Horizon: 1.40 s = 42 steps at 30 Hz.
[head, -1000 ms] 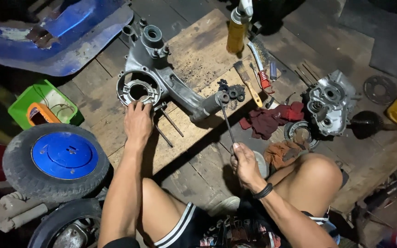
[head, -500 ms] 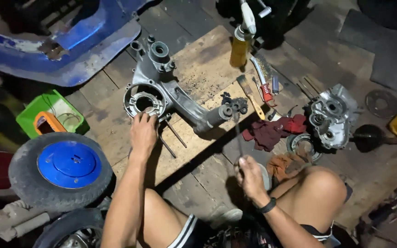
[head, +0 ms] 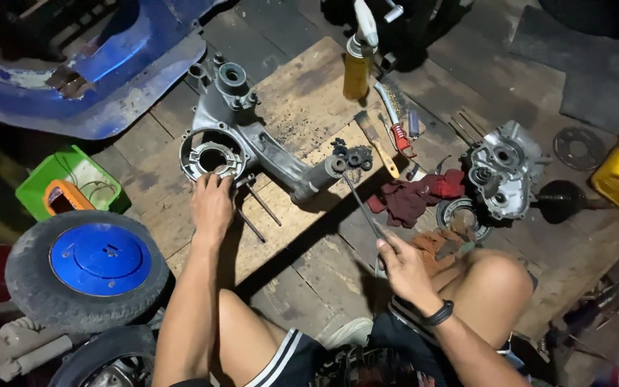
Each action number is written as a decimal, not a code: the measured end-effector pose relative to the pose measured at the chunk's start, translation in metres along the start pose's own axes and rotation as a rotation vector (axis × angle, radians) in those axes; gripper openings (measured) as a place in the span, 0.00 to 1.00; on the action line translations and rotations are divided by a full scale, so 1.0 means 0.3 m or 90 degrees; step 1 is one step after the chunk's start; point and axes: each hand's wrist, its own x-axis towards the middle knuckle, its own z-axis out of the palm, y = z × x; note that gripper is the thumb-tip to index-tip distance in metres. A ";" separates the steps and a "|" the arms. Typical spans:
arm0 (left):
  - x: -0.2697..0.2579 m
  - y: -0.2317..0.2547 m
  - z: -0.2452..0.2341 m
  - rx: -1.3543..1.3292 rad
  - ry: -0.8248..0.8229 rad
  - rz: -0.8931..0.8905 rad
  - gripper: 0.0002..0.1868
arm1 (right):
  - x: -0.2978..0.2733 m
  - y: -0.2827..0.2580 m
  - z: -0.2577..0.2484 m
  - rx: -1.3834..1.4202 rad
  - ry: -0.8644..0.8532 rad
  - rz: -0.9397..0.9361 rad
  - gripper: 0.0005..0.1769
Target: The person uses a screwdriver to pry and remove a bearing from a metal engine casing. They then use a hammer to tap the casing and later use a cloth to wipe the interior of the casing.
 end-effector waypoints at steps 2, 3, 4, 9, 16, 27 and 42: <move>0.003 -0.001 0.005 -0.008 0.003 0.003 0.16 | 0.011 0.028 0.017 -0.008 0.011 -0.004 0.21; -0.001 -0.007 0.006 -0.013 0.003 0.002 0.15 | 0.017 0.040 0.030 -0.015 0.016 -0.008 0.22; -0.003 -0.008 0.017 -0.013 0.003 0.002 0.15 | 0.033 0.084 0.044 -0.015 0.017 -0.008 0.22; 0.002 -0.019 0.036 -0.011 -0.038 -0.006 0.17 | 0.032 0.016 0.087 -0.022 0.034 -0.016 0.17; 0.009 -0.005 0.008 -0.015 -0.037 -0.006 0.17 | 0.031 0.043 0.057 0.000 0.092 -0.015 0.17; 0.041 -0.027 0.008 0.050 -0.045 -0.002 0.19 | 0.050 0.055 0.077 -0.085 0.053 -0.011 0.17; 0.129 -0.054 -0.001 -0.005 0.022 -0.029 0.15 | 0.270 0.061 0.145 -0.100 0.070 -0.204 0.15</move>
